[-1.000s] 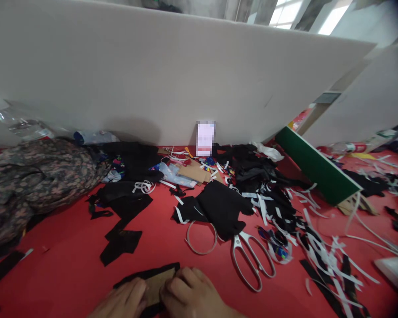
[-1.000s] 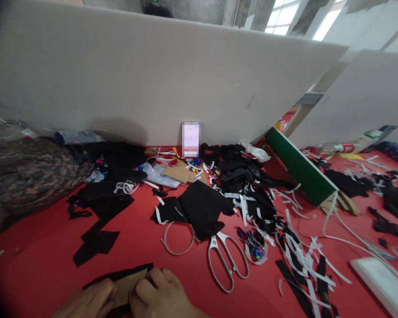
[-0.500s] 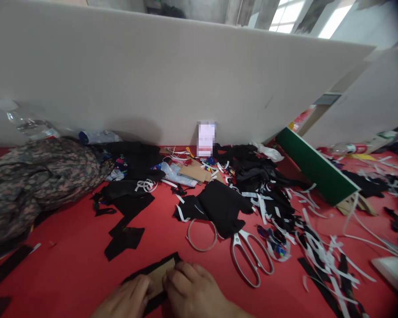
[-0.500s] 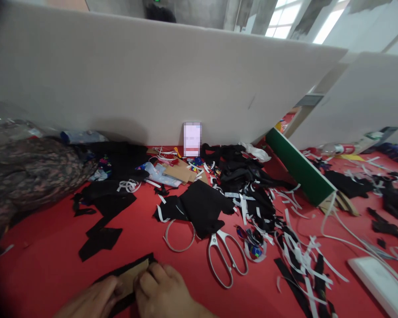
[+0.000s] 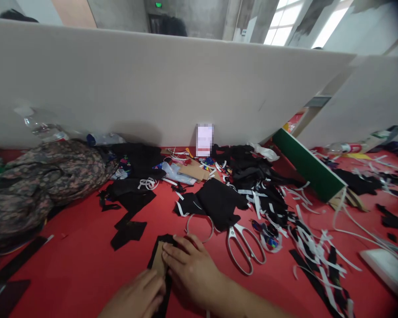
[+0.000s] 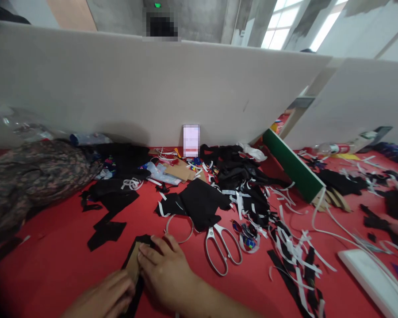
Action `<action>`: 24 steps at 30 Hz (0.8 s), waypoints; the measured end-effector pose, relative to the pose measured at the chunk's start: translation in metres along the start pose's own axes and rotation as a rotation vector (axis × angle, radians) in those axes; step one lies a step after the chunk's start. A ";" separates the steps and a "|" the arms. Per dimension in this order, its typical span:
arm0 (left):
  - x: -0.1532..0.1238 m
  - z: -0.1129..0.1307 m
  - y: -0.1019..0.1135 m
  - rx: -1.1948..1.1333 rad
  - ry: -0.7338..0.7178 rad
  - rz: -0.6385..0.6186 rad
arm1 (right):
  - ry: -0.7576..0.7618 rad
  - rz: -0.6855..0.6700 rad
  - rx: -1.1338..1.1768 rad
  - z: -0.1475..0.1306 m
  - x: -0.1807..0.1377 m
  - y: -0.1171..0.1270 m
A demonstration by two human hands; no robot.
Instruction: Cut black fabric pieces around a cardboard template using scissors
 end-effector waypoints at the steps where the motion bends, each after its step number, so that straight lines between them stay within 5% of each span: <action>1: 0.001 0.000 0.005 0.000 -0.002 0.045 | 0.003 -0.009 0.007 0.000 0.000 -0.001; 6: 0.005 0.009 0.012 -0.110 0.020 0.040 | 0.014 -0.023 0.038 0.000 0.002 -0.001; 10: 0.004 0.013 0.030 -0.126 0.017 -0.005 | -0.004 0.100 0.166 0.008 0.005 0.009; 15: -0.004 0.004 0.069 0.082 0.107 0.220 | -0.185 0.328 0.409 0.032 0.002 0.028; 20: 0.003 0.024 0.046 0.154 -0.110 0.169 | -0.164 0.454 0.390 0.024 -0.006 0.059; 24: 0.000 0.020 0.030 0.170 -0.190 0.064 | -0.304 0.504 0.346 0.044 -0.016 0.089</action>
Point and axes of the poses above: each hand's wrist, its own x-axis towards the middle knuckle, its own y-axis out of the back of the hand, z = x × y, the point moved 8 cm from there along x, towards the middle knuckle, and after that the axes turned 11 degrees about -y, right-handed, at the moved point
